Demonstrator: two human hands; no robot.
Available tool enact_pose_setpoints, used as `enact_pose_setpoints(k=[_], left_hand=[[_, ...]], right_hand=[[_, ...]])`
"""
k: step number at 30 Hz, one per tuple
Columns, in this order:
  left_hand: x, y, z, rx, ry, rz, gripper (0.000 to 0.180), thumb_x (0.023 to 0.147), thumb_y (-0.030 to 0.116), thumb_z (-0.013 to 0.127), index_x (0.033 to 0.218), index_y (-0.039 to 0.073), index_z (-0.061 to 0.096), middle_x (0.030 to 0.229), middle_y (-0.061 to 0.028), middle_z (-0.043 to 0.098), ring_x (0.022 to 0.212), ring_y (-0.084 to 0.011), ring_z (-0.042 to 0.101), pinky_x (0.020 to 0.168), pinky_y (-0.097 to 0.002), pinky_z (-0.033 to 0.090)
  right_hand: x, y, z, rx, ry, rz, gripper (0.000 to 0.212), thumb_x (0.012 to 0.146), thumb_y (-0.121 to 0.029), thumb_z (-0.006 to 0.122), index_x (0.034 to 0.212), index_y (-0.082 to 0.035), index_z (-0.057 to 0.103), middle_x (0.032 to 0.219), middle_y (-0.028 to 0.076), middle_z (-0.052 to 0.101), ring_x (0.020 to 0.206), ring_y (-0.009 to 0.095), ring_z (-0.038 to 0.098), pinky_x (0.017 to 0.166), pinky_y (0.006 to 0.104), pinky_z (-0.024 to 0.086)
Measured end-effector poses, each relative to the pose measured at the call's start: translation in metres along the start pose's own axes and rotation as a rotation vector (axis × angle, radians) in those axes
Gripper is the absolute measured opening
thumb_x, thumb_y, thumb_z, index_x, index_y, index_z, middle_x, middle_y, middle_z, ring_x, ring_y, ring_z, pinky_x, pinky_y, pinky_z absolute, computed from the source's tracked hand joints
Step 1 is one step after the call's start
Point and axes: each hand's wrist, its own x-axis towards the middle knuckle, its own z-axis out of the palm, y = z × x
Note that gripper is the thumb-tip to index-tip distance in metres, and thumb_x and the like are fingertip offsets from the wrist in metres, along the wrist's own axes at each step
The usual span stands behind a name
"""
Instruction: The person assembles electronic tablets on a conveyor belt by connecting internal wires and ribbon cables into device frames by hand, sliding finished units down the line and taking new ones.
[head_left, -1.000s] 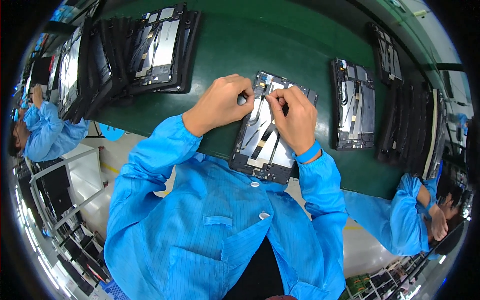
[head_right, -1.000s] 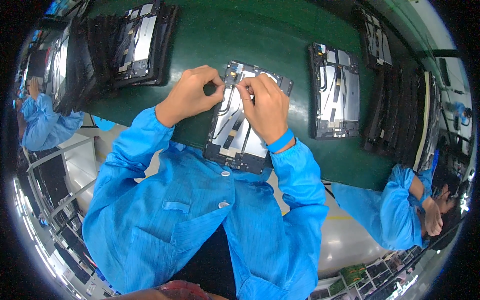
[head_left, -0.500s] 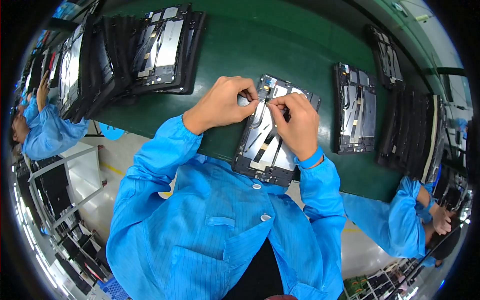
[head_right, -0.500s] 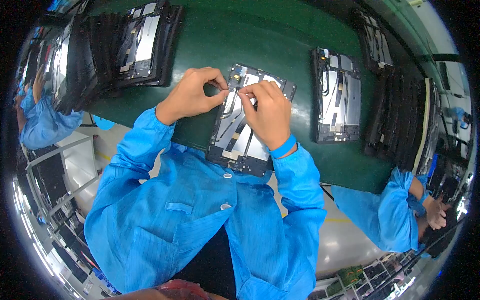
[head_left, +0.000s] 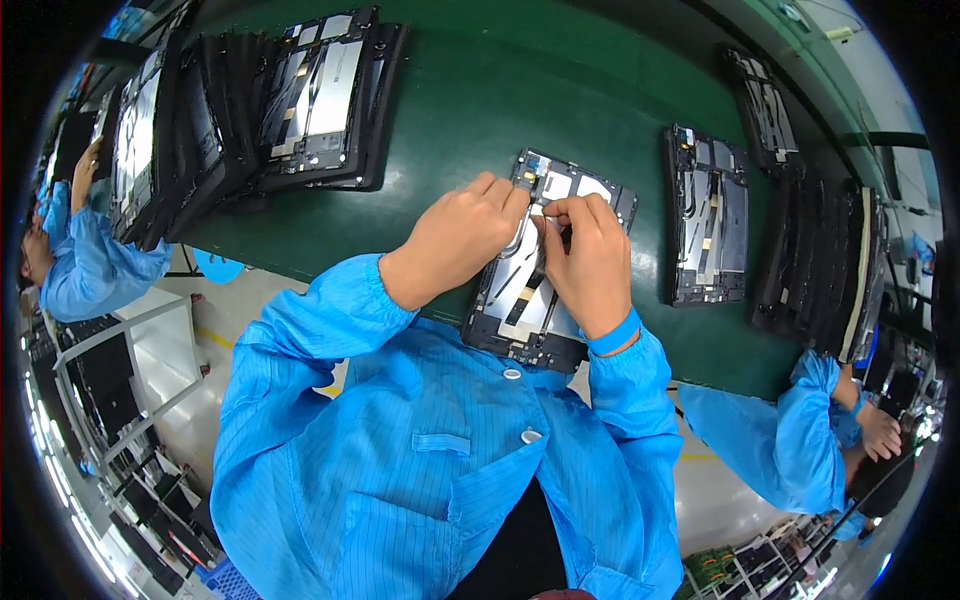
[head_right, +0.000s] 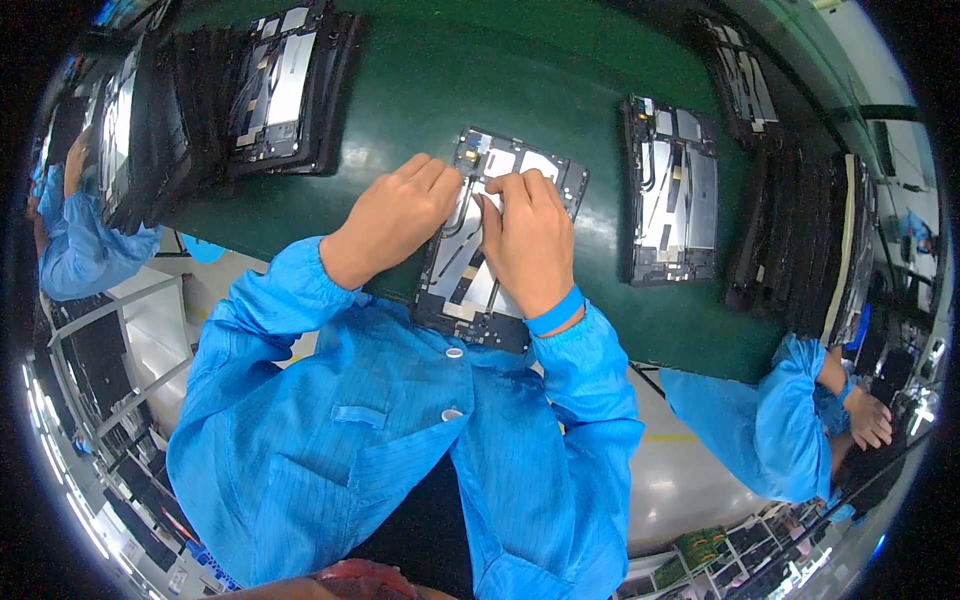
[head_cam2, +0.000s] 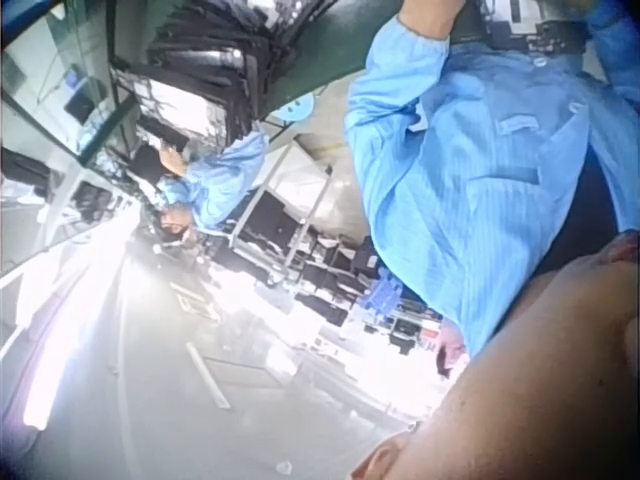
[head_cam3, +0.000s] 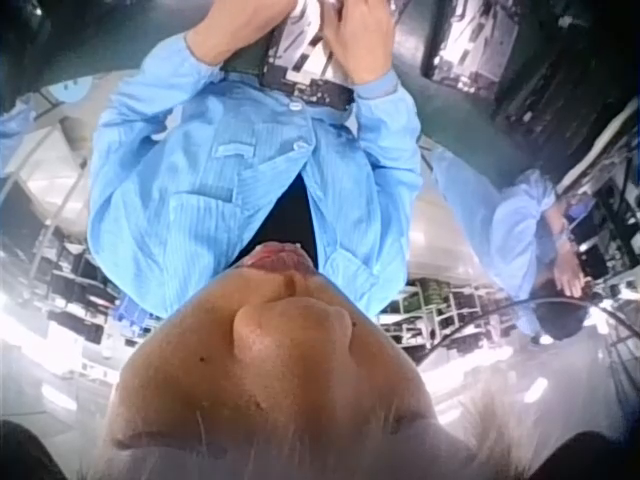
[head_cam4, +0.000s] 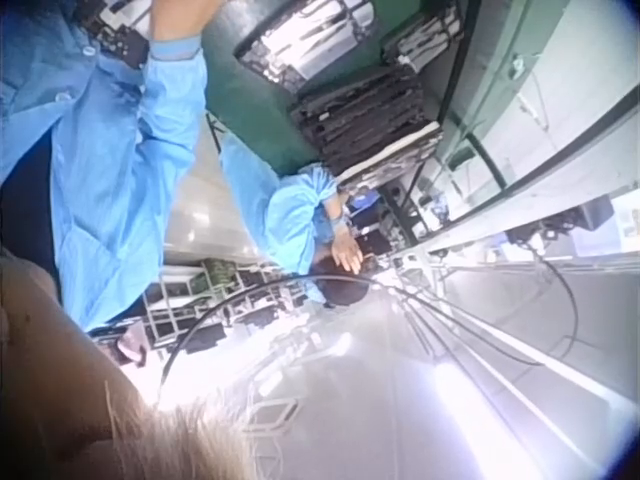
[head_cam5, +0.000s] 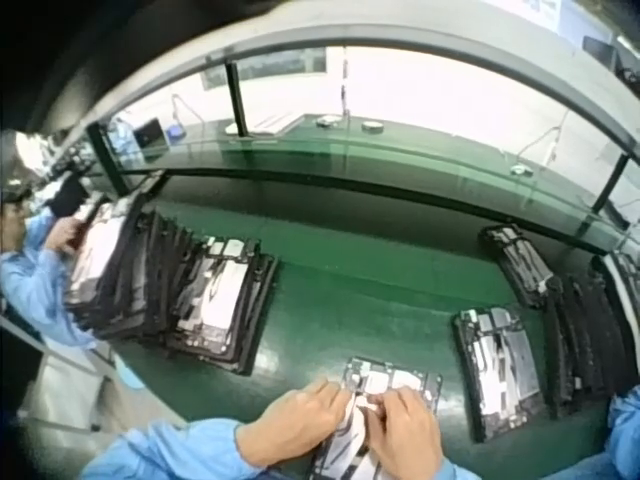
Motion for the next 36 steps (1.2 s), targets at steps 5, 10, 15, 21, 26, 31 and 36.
enact_pose_setpoints(k=[5,10,15,21,26,31,36], left_hand=[[0.005,-0.004,-0.001,0.012,-0.031,0.021,0.011,0.091,0.006,0.067,0.093,0.002,0.057,0.092,-0.0152,0.063,0.092,-0.0346,0.069,0.079,-0.0454,0.060],[0.005,-0.004,0.002,-0.001,-0.041,-0.033,0.012,0.094,0.005,0.065,0.099,-0.001,0.056,0.093,-0.0182,0.063,0.093,-0.0386,0.069,0.080,-0.0483,0.060],[-0.001,-0.011,0.011,-0.167,-0.031,-0.064,0.012,0.103,0.004,0.063,0.105,-0.004,0.056,0.097,-0.0225,0.065,0.097,-0.0430,0.068,0.083,-0.0531,0.057],[-0.006,-0.016,0.006,-0.433,0.018,-0.195,0.010,0.102,0.000,0.065,0.106,-0.004,0.057,0.099,-0.0252,0.069,0.095,-0.0452,0.070,0.081,-0.0536,0.056],[-0.003,-0.014,-0.009,-0.572,-0.018,-0.333,0.009,0.100,0.000,0.073,0.103,-0.004,0.066,0.092,-0.0206,0.070,0.081,-0.0346,0.073,0.073,-0.0435,0.057],[-0.003,-0.012,-0.010,-0.575,0.044,-0.340,0.009,0.097,0.002,0.079,0.098,-0.004,0.072,0.090,-0.0161,0.071,0.078,-0.0259,0.073,0.069,-0.0380,0.059],[0.003,-0.007,-0.013,-0.564,0.002,-0.374,0.008,0.095,0.002,0.080,0.098,-0.004,0.076,0.090,-0.0165,0.073,0.078,-0.0260,0.075,0.071,-0.0375,0.060]], right_hand=[[0.003,-0.002,0.005,-0.172,-0.005,-0.071,0.011,0.096,-0.008,0.078,0.098,-0.003,0.068,0.099,0.013,0.062,0.093,0.037,0.067,0.075,0.0491,0.056],[0.001,-0.001,0.011,-0.172,0.025,-0.068,0.012,0.097,-0.009,0.077,0.100,-0.003,0.067,0.098,0.013,0.062,0.094,0.036,0.068,0.075,0.0489,0.057],[-0.001,0.001,0.005,-0.017,0.037,-0.038,0.015,0.095,-0.008,0.079,0.103,-0.004,0.067,0.099,0.015,0.063,0.095,0.038,0.069,0.076,0.0500,0.057],[0.004,0.003,0.003,0.042,0.025,-0.047,0.015,0.093,-0.005,0.080,0.104,-0.004,0.069,0.097,0.015,0.064,0.091,0.040,0.069,0.075,0.0507,0.056],[0.009,0.004,0.002,0.006,0.066,-0.070,0.009,0.093,-0.005,0.079,0.097,-0.004,0.071,0.095,0.013,0.065,0.087,0.038,0.071,0.073,0.0495,0.056],[0.006,0.010,0.008,0.010,0.091,-0.092,0.009,0.093,-0.005,0.079,0.096,-0.005,0.071,0.093,0.012,0.065,0.086,0.036,0.071,0.071,0.0479,0.057],[0.008,0.011,0.007,0.017,0.098,-0.121,0.010,0.093,-0.005,0.080,0.095,-0.006,0.070,0.093,0.011,0.065,0.085,0.034,0.071,0.069,0.0473,0.057]])
